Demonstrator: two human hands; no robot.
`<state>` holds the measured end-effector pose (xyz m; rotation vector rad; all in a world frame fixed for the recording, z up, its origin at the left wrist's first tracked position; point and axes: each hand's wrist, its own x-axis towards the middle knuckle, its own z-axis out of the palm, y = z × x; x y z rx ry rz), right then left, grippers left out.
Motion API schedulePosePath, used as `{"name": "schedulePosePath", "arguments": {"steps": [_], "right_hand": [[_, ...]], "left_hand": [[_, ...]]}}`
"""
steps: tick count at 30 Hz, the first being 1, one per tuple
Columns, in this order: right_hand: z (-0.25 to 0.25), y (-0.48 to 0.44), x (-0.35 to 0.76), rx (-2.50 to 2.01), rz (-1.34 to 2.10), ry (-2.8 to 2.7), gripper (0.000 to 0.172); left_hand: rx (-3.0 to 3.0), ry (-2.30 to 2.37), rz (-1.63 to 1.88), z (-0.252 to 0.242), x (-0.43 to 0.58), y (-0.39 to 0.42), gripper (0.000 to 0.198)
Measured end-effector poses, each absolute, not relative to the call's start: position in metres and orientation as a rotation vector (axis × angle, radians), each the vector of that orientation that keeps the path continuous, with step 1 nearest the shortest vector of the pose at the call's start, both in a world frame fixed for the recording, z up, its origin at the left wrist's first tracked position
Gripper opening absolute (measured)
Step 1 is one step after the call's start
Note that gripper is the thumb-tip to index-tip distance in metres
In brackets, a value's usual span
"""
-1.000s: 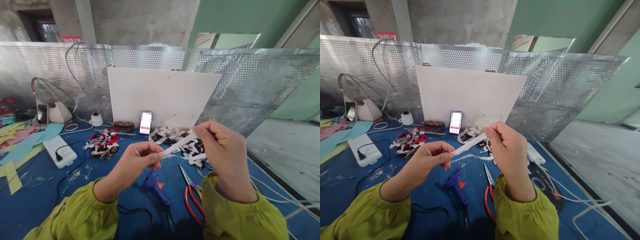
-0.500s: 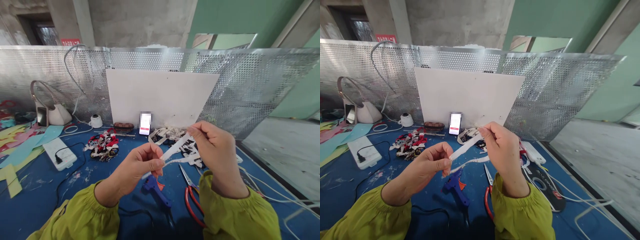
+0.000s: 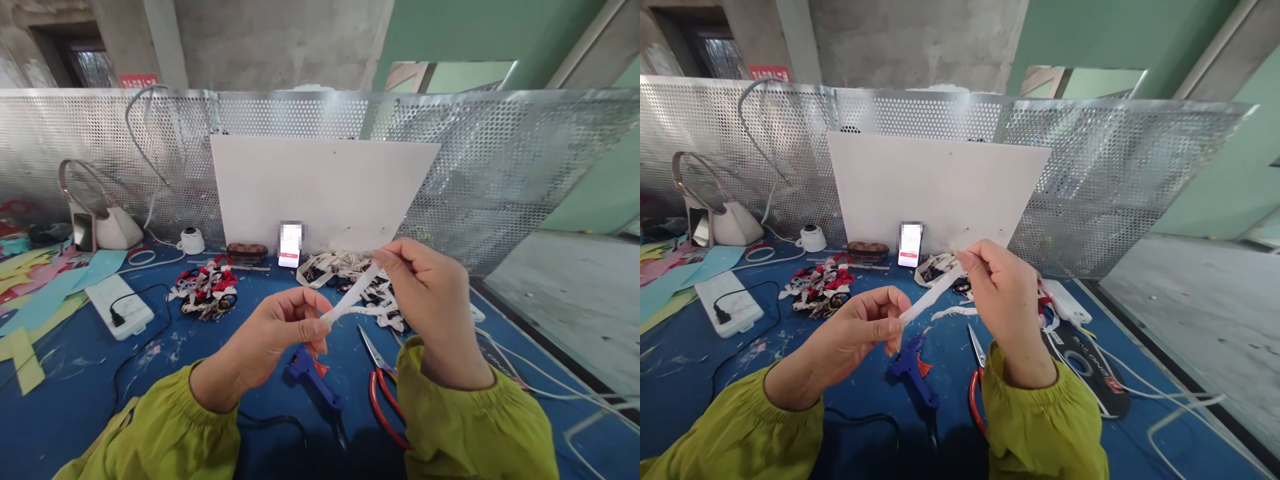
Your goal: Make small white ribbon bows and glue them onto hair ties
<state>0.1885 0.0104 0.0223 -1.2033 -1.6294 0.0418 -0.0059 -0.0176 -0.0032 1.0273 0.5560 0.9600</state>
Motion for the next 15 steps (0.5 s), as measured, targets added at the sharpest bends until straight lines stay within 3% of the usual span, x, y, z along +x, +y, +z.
{"name": "schedulePosePath", "arguments": {"steps": [15], "right_hand": [[0.0206, 0.0116, 0.1883, -1.155, -0.034, -1.614, 0.024]], "left_hand": [[1.033, 0.61, 0.945, -0.0041, -0.0045, -0.0196, 0.024]]}}
